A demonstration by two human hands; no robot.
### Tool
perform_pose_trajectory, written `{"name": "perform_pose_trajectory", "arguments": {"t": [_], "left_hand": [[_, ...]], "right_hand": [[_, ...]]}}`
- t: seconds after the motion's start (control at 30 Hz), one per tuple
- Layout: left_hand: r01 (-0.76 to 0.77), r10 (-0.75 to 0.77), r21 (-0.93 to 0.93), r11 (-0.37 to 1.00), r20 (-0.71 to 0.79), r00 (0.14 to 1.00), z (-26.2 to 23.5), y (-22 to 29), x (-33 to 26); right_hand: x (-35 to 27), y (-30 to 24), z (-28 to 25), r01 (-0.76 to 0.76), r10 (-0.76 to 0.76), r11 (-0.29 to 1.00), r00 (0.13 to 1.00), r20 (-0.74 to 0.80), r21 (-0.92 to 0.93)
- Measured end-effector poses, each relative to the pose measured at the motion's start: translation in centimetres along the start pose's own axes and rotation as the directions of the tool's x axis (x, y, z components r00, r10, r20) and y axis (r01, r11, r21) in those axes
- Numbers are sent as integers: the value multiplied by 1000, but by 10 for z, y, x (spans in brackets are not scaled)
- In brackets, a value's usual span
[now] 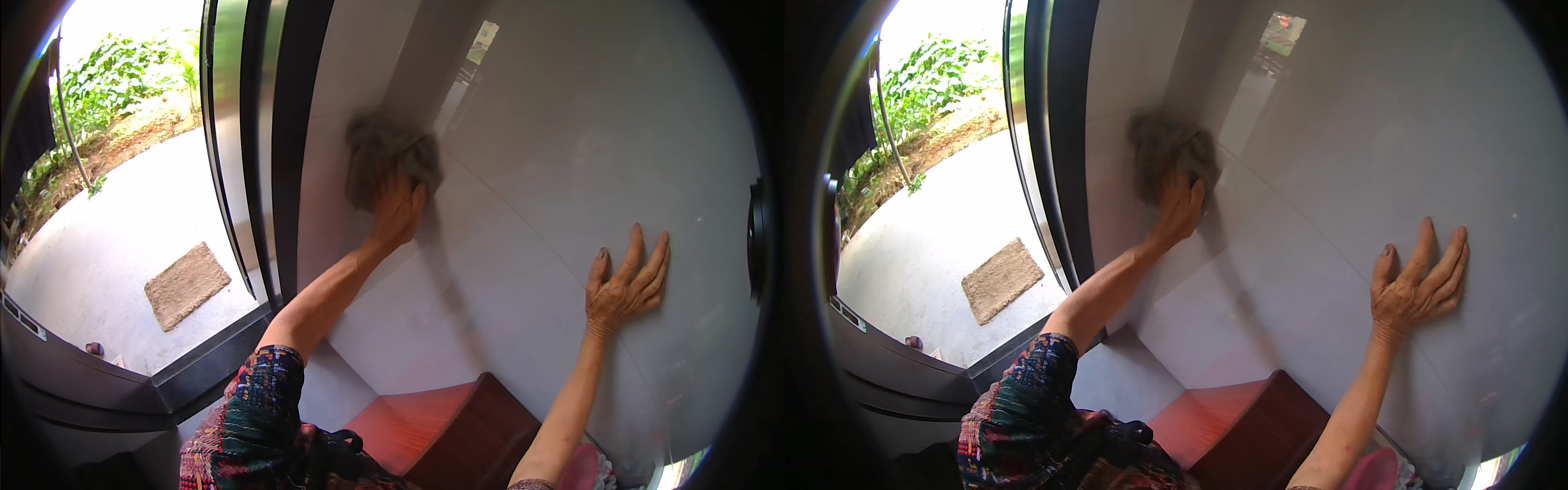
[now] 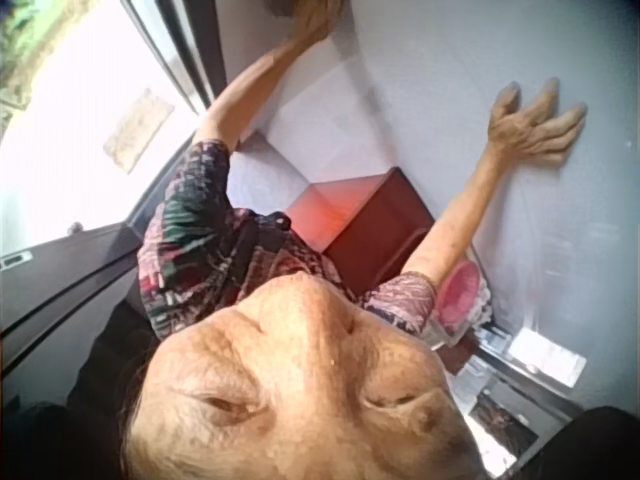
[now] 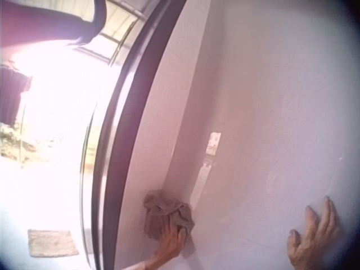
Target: The person wipes a white wall and a dark door frame with a grey cloth. They move items on a nearby table, including a pink bowl and a digital scale, to reach the wall surface. The person continues wiping the wall and the door frame, moving along the wall and down the stairs.
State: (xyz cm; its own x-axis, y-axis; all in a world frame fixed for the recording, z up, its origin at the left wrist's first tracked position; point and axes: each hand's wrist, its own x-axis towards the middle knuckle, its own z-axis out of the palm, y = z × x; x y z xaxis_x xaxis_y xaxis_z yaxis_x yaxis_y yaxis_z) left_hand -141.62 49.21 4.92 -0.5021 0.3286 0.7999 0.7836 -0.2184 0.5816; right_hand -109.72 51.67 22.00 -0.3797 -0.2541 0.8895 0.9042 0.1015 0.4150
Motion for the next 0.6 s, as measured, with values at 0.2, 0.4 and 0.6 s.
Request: {"name": "perform_pose_trajectory", "arguments": {"t": [0.2,0.4,0.6], "left_hand": [[-109,113,45,993,-97,989,2,56,80],[-405,468,293,866,-187,864,1,66,111],[-397,554,679,618,-19,832,-49,52,173]], "right_hand": [[-1,0,2,-11,11,1000,1000,-15,11],[-2,0,5,-2,2,1000,999,-46,19],[0,5,6,19,-19,1000,997,-81,-6]]}}
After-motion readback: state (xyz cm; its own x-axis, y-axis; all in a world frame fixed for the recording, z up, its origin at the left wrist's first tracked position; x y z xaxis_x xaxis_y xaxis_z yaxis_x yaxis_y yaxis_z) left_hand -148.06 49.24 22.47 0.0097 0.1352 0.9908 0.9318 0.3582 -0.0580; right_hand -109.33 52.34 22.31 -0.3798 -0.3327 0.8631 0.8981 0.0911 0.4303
